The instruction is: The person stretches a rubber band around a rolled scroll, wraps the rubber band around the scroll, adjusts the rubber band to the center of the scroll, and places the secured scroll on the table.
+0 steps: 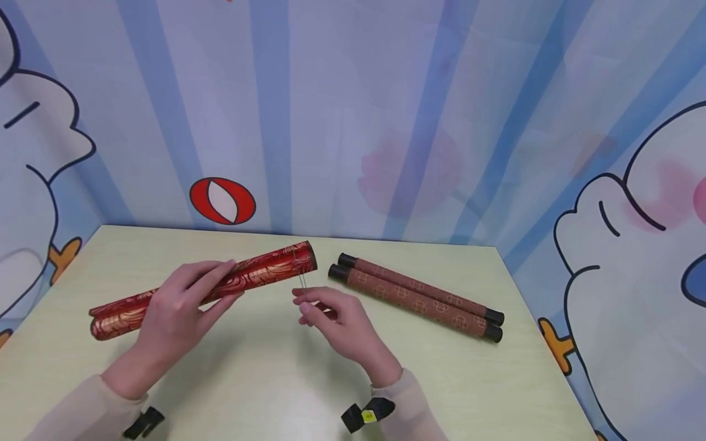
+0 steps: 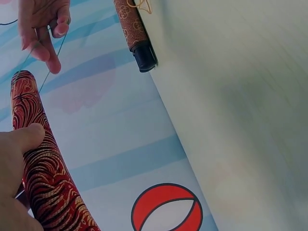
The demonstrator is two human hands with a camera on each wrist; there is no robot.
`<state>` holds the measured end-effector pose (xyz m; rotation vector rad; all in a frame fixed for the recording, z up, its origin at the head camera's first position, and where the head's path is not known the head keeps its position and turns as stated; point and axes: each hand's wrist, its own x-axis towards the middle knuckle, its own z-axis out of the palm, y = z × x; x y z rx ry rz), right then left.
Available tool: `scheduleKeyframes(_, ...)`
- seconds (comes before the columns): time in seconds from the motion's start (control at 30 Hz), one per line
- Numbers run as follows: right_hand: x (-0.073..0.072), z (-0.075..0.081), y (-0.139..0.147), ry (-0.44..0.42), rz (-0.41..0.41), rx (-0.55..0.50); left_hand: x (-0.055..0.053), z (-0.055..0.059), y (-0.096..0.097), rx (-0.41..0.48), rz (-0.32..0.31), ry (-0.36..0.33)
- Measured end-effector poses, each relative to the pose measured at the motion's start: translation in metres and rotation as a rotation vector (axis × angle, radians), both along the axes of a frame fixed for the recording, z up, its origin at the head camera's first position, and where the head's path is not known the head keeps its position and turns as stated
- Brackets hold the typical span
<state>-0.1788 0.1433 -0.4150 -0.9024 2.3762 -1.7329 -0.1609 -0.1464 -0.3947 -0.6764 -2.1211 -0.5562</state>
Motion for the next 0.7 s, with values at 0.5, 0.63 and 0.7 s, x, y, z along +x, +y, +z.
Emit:
scheduleKeyframes(0.5,-0.001,0.001,-0.002,-0.074,0.004,0.182,0.005,-0.003,0.008,0.036,0.044,-0.034)
scheduleKeyframes(0.63,-0.004,-0.002,-0.003,-0.171,0.027,0.153,0.008,-0.005,0.013,0.055,0.056,-0.055)
scheduleKeyframes(0.7,-0.005,-0.003,-0.004,-0.236,0.037,0.117,0.009,-0.005,0.014,0.064,0.062,-0.06)
